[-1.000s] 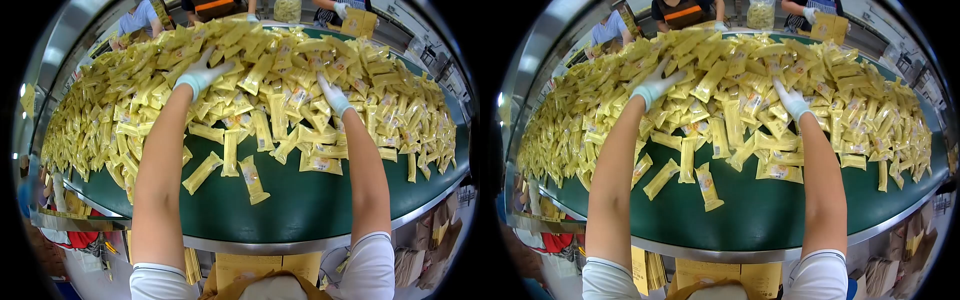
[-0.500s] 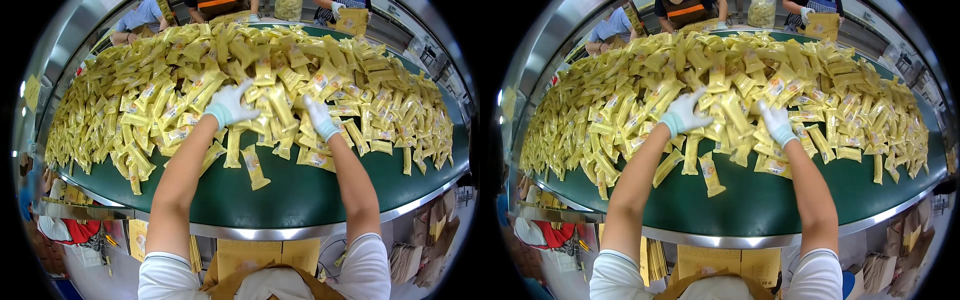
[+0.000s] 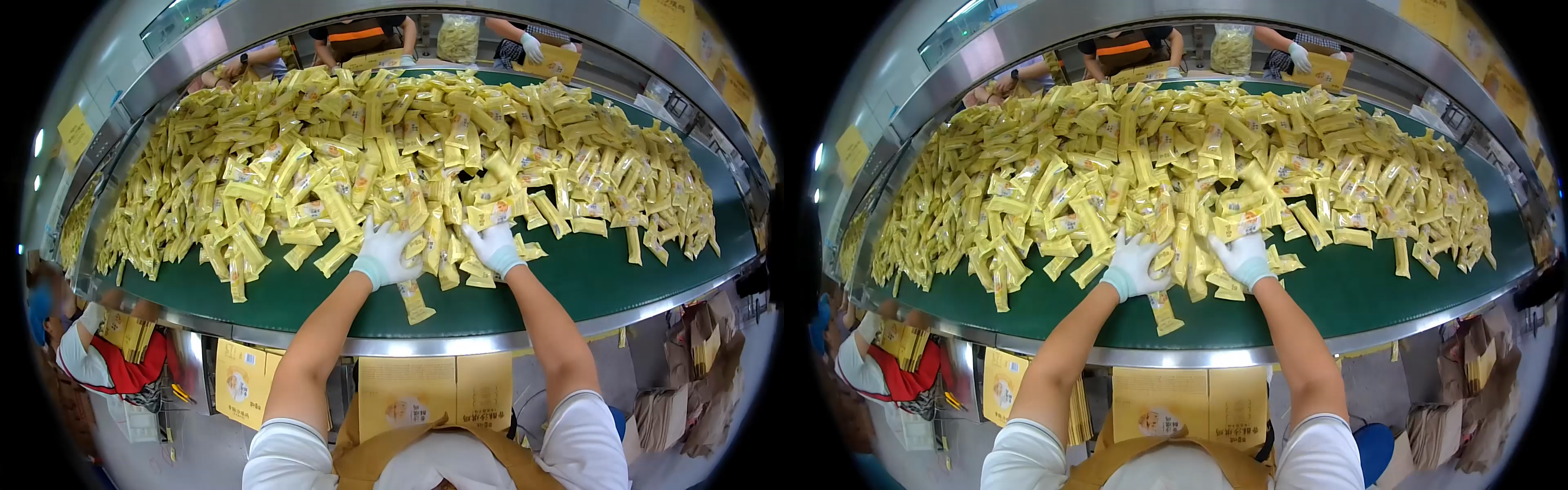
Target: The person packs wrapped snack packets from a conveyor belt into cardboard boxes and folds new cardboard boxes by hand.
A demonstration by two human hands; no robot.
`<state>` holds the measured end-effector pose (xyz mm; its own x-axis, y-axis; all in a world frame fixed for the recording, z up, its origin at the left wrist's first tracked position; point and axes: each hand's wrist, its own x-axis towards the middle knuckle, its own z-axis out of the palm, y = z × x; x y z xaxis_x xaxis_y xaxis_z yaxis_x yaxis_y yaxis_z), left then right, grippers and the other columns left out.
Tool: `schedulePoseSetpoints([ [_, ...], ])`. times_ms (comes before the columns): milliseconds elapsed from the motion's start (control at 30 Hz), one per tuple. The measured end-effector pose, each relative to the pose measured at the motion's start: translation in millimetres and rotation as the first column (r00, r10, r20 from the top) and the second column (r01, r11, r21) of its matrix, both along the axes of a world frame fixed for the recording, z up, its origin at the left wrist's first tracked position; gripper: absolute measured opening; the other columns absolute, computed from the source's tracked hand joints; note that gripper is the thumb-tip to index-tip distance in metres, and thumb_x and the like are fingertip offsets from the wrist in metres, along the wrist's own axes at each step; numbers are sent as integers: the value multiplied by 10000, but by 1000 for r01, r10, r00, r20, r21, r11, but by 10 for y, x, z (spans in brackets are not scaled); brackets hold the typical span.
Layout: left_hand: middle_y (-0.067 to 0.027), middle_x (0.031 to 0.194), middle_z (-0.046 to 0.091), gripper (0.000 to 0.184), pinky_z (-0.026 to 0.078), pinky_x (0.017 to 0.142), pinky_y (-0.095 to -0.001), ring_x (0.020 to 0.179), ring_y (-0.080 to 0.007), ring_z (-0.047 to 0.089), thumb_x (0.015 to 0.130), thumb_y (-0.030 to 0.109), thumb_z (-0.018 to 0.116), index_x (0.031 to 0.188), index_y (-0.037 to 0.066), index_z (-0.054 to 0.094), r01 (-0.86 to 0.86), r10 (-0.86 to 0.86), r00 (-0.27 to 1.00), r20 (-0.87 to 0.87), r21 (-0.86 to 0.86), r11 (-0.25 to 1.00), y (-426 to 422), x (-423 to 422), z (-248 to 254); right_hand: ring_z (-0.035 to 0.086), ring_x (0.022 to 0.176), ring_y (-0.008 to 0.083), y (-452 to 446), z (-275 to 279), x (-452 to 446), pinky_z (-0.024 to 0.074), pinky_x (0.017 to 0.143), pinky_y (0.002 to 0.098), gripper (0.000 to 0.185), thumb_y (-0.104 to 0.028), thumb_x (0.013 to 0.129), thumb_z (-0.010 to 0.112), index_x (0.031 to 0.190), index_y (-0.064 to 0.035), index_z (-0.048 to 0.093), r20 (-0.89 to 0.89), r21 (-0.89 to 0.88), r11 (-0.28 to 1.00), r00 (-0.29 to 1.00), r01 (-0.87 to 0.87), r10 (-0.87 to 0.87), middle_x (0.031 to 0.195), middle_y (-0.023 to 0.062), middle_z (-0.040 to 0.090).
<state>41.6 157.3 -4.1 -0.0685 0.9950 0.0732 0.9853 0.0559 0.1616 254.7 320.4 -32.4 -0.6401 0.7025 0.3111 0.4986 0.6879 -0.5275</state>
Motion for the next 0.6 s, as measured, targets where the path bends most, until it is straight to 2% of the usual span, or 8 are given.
schedulePoseSetpoints([
  [100, -136, 1292, 641, 754, 135, 1169, -637, 1312, -428, 472, 777, 582, 626, 1430, 220, 527, -36, 31, 998, -54, -99, 994, -176, 57, 75, 664, 917, 402, -188, 152, 70, 511, 872, 443, 585, -587, 955, 474, 1006, -68, 740, 293, -101, 993, 956, 56, -24, 947, 212, 718],
  [133, -132, 1325, 618, 743, 175, 1163, -610, 1300, -418, 485, 788, 582, 624, 1433, 225, 524, -42, 38, 998, -44, -75, 996, -248, 74, 99, 658, 996, 389, -184, 240, 69, 511, 897, 432, 620, -641, 927, 477, 1091, -99, 729, 491, -211, 970, 871, 117, 1, 1059, 210, 711],
  [267, -107, 1459, 504, 659, 316, 1116, -525, 1293, -356, 509, 853, 534, 601, 1441, 252, 512, -75, 84, 993, 81, -103, 992, -588, 125, 254, 669, 1071, 362, -343, 508, 223, 478, 965, 472, 692, -708, 859, 501, 1195, -137, 699, 582, -288, 954, 807, 87, 102, 1273, 182, 659],
  [367, -110, 1365, 572, 461, 454, 1001, -410, 1199, -326, 569, 909, 442, 590, 1290, 189, 642, -73, 91, 983, 160, -118, 990, -1015, 211, 508, 674, 1062, 354, -621, 887, 475, 515, 916, 427, 672, -652, 859, 555, 1206, -92, 686, 390, -321, 945, 918, 57, 77, 1253, 191, 666],
  [400, -129, 1272, 634, 422, 484, 963, -387, 1142, -343, 597, 914, 425, 601, 1225, 152, 686, -60, 93, 972, 217, -152, 987, -1180, 245, 614, 685, 972, 355, -690, 892, 605, 549, 806, 398, 569, -555, 888, 589, 1144, -60, 704, 301, -168, 986, 953, 5, 47, 1109, 195, 706],
  [500, -183, 810, 712, 420, 545, 722, -391, 730, -342, 683, 942, 406, 595, 859, 17, 730, -62, 209, 858, 469, -309, 949, -1778, 300, 597, 676, 841, 370, -1071, 991, 1026, 535, 698, 407, 440, -451, 919, 610, 1028, -41, 729, 169, -173, 984, 986, 40, -10, 916, 204, 703],
  [567, -185, 798, 718, 494, 552, 756, -371, 768, -307, 714, 938, 488, 568, 907, 30, 751, -81, 374, 841, 390, -594, 800, -2138, 347, 518, 651, 751, 372, -1454, 960, 1310, 498, 640, 424, 349, -364, 927, 640, 865, -28, 710, -25, -201, 974, 994, 102, -109, 801, 206, 667],
  [600, -186, 847, 732, 530, 555, 803, -366, 814, -312, 718, 932, 536, 553, 907, 50, 765, -122, 392, 852, 348, -596, 794, -2367, 323, 158, 640, 718, 372, -1561, 668, 1498, 486, 628, 426, 350, -351, 919, 653, 814, -18, 678, 25, -308, 929, 978, 203, -206, 778, 212, 652],
])
